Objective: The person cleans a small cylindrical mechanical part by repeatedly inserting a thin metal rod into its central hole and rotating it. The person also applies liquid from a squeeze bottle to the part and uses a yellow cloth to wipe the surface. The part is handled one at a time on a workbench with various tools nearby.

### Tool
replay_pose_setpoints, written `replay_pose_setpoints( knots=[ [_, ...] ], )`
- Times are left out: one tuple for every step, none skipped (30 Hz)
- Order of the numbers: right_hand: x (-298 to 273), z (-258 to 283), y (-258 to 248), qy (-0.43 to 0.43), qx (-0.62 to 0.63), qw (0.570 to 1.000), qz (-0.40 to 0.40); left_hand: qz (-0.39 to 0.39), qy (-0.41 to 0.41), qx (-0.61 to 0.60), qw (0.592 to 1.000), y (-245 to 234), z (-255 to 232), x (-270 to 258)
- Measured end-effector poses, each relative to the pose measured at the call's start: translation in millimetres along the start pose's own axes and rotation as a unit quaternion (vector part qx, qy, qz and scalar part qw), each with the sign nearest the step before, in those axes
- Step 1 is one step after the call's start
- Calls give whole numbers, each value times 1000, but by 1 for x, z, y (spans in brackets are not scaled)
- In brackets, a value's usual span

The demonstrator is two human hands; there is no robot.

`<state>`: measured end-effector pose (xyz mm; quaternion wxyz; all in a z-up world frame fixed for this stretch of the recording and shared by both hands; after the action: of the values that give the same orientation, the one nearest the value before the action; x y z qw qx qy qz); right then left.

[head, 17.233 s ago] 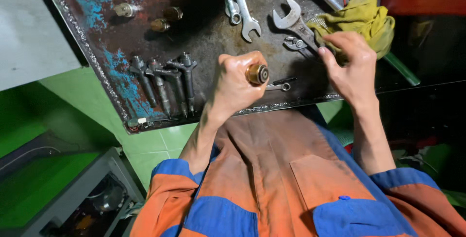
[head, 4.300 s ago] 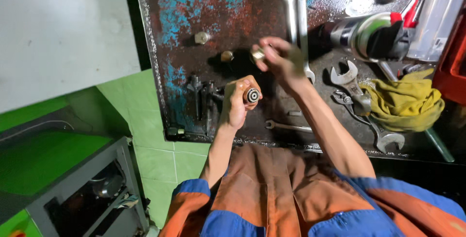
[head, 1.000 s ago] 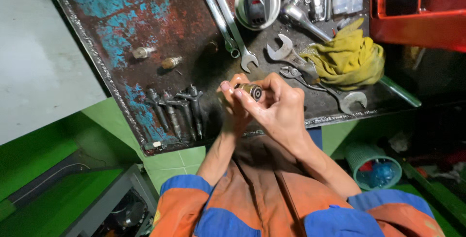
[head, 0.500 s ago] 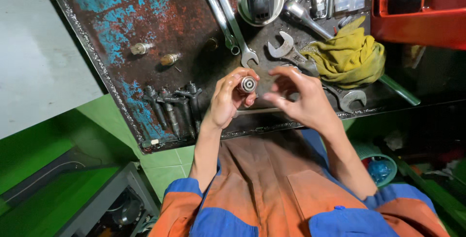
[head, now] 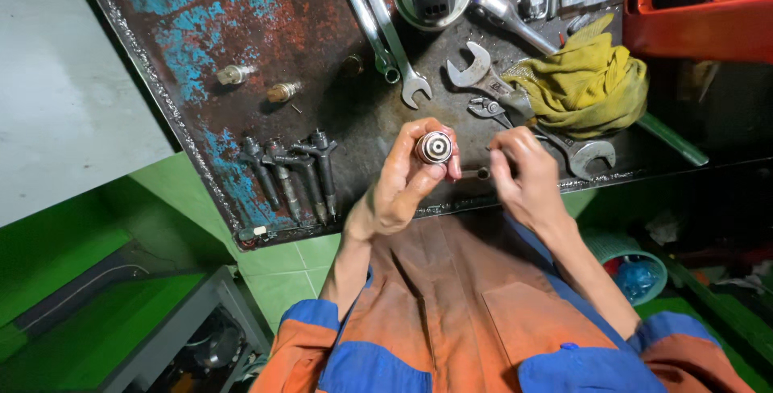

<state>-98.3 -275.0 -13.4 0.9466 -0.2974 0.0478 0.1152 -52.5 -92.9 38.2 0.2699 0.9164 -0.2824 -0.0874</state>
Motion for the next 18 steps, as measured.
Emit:
replay_pose_setpoints(
  knots=[
    [-1, 24, -18, -23, 50, 998, -17, 7, 17, 5, 1000, 3, -3, 1],
    [-1, 48, -36, -48, 99, 993, -36, 16, 34, 11, 999, 4, -6, 3],
    [1, 66, -46, -47, 101, 993, -36, 16, 32, 13, 999, 2, -6, 2],
    [2, 85, -58, -61, 82, 994, -37, -3, 13, 90, 996, -2, -4, 1],
    [3, 105, -69, -75, 63, 994, -38, -21, -6, 167, 986, -7, -3, 0],
    [5, 107, -74, -73, 62, 995, -38, -20, -7, 165, 986, -7, -5, 6],
    [6, 113, -79, -91, 31, 995, -34, -18, 4, 217, 976, -6, -10, 11],
    [7, 119, -82, -110, 1, 994, -28, -18, 15, 269, 963, -6, -15, 16],
    [11, 118, -83, -110, 2, 994, -27, -19, 14, 269, 963, -4, -18, 17],
    [15, 119, -84, -126, -7, 992, -27, -14, 20, 285, 958, -1, -22, 17],
    [19, 120, -85, -143, -16, 989, -26, -9, 26, 301, 953, 2, -26, 18],
    [24, 121, -88, -142, -15, 989, -24, -11, 25, 301, 953, 4, -28, 18],
    [28, 125, -91, -174, -12, 984, -14, -9, 20, 305, 952, 5, -30, 19],
    [33, 129, -93, -208, -10, 978, -6, -6, 16, 311, 950, 6, -32, 20],
    [36, 127, -97, -209, -9, 978, -5, -8, 16, 312, 950, 7, -38, 22],
    [36, 128, -95, -235, -43, 970, 40, 18, -52, 341, 938, 10, -35, 22],
    [35, 128, -93, -261, -78, 959, 85, 44, -120, 369, 921, 12, -32, 20],
    [37, 128, -94, -262, -77, 958, 88, 42, -121, 368, 921, 11, -32, 21]
  ],
)
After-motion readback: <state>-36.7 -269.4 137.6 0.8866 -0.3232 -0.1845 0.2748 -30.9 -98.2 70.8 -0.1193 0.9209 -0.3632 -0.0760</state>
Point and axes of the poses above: each hand's wrist, its own x-axis towards the middle knuckle, its own y-axis out of the palm, z = x × y, the point moved 6 cm from there along x, towards the middle knuckle, and after that the axes turned 8 degrees about z, right-handed, at the moved point
